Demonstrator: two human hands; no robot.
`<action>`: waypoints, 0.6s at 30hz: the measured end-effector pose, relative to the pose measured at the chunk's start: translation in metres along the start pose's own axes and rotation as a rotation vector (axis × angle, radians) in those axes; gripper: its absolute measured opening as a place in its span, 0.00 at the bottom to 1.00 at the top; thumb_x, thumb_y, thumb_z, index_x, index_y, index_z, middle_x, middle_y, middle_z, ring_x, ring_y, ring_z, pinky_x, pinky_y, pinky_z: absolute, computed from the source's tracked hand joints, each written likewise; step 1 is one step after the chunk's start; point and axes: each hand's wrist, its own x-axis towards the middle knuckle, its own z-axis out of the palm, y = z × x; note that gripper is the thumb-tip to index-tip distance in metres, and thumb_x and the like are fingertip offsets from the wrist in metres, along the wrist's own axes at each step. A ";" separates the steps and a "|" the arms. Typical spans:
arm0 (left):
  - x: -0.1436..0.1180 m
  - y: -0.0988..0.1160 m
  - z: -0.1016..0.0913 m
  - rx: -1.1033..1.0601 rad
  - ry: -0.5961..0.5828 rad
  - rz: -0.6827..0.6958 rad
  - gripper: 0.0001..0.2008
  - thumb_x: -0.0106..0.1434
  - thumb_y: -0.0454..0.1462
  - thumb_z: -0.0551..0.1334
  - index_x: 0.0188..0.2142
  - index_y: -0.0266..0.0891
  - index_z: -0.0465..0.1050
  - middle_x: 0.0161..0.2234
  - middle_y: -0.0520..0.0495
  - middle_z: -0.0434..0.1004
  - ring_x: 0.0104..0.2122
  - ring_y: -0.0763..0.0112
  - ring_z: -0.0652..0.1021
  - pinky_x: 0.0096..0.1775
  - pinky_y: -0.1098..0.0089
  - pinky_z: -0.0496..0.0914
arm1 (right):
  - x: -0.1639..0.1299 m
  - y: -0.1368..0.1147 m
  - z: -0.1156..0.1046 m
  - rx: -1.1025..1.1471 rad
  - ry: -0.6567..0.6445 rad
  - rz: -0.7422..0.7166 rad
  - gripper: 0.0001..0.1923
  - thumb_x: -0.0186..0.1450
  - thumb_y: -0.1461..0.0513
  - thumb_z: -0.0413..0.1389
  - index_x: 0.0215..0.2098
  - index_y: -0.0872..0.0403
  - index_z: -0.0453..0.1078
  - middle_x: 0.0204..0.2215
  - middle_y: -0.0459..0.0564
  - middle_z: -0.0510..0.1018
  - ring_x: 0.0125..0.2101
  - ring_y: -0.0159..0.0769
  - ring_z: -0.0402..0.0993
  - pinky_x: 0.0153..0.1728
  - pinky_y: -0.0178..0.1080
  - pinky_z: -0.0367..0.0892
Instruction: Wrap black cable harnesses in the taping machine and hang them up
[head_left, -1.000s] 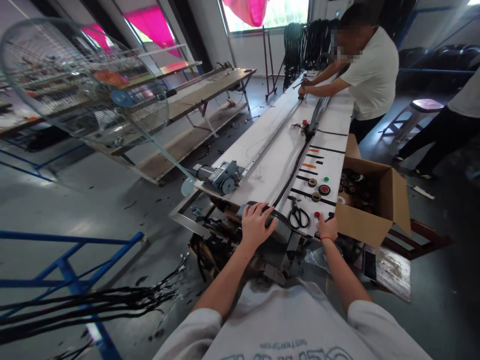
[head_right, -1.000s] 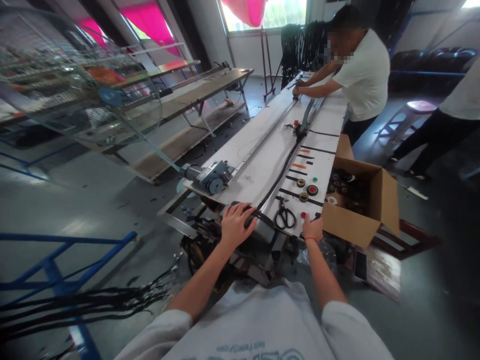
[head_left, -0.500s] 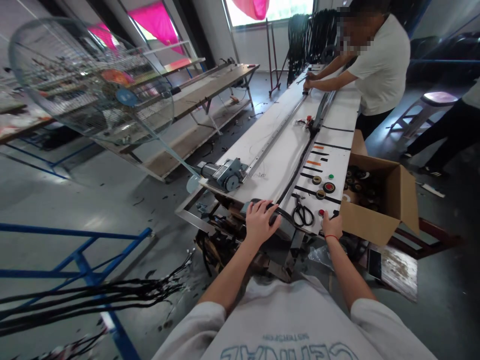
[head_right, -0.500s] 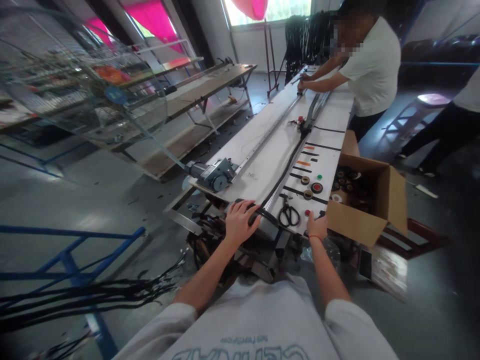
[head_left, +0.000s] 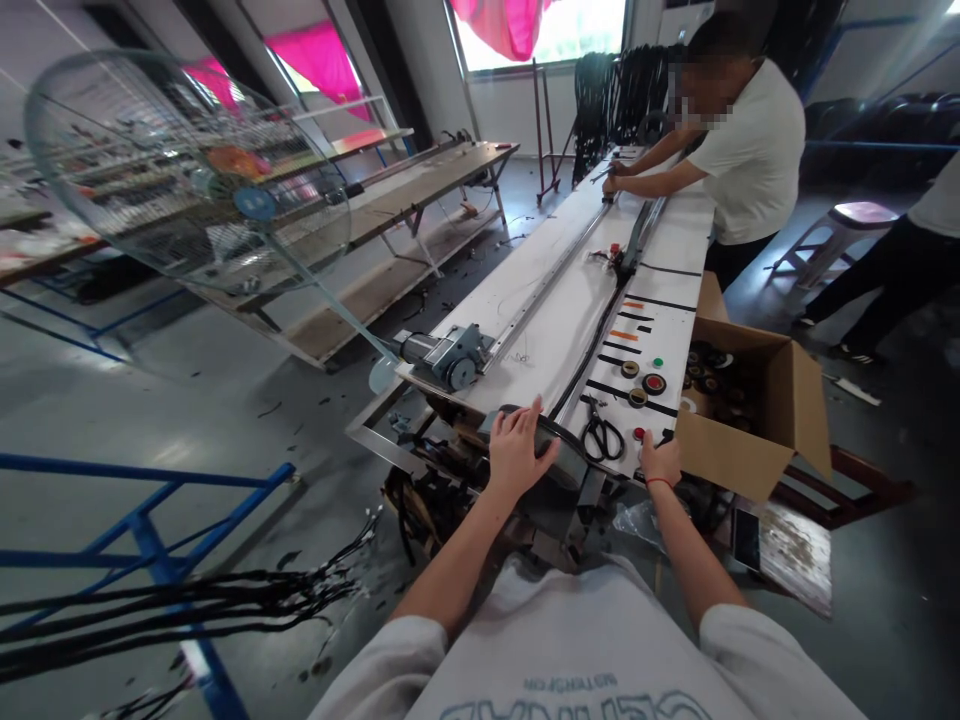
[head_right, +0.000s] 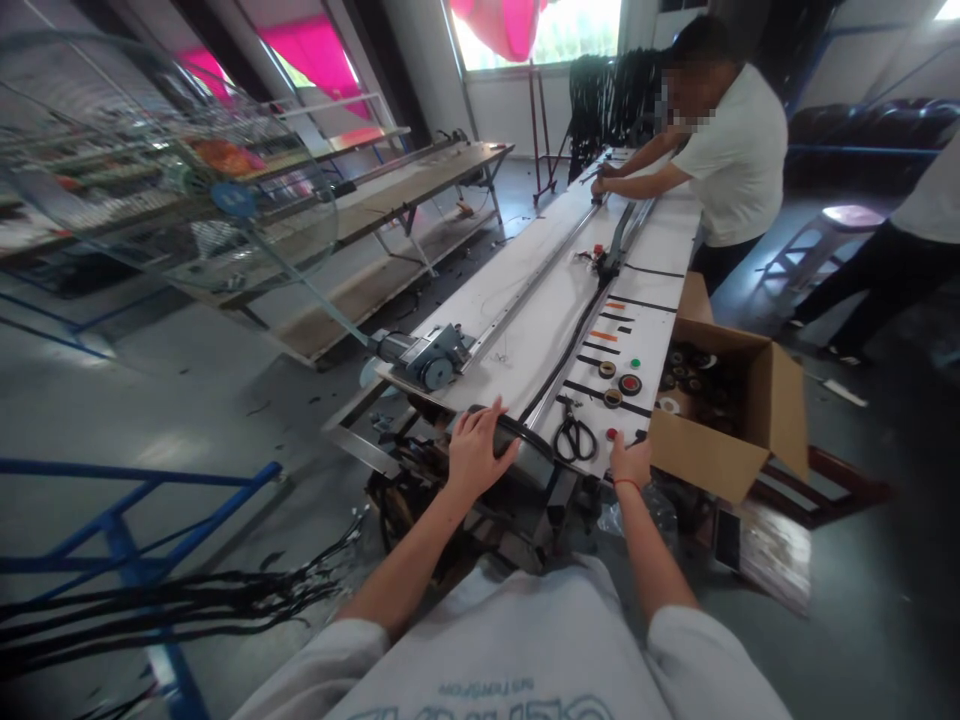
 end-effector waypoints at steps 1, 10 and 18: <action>0.000 -0.001 0.000 -0.002 0.000 -0.005 0.26 0.65 0.44 0.60 0.62 0.41 0.66 0.53 0.42 0.79 0.53 0.55 0.74 0.61 0.50 0.59 | 0.000 0.000 0.000 -0.001 -0.001 0.000 0.36 0.69 0.45 0.48 0.64 0.63 0.57 0.60 0.69 0.67 0.58 0.57 0.67 0.53 0.50 0.65; 0.000 0.001 0.000 0.019 0.001 0.019 0.19 0.67 0.41 0.58 0.56 0.43 0.71 0.52 0.43 0.78 0.54 0.57 0.74 0.61 0.52 0.59 | 0.001 0.000 0.001 0.006 -0.004 0.006 0.35 0.69 0.45 0.48 0.64 0.61 0.59 0.60 0.68 0.67 0.57 0.56 0.68 0.53 0.50 0.66; 0.000 0.003 -0.001 0.007 0.016 0.029 0.15 0.67 0.40 0.57 0.51 0.42 0.75 0.52 0.43 0.79 0.54 0.58 0.74 0.61 0.53 0.59 | 0.000 0.000 -0.001 0.042 -0.008 0.002 0.37 0.68 0.45 0.49 0.64 0.64 0.58 0.59 0.71 0.67 0.57 0.59 0.68 0.53 0.52 0.65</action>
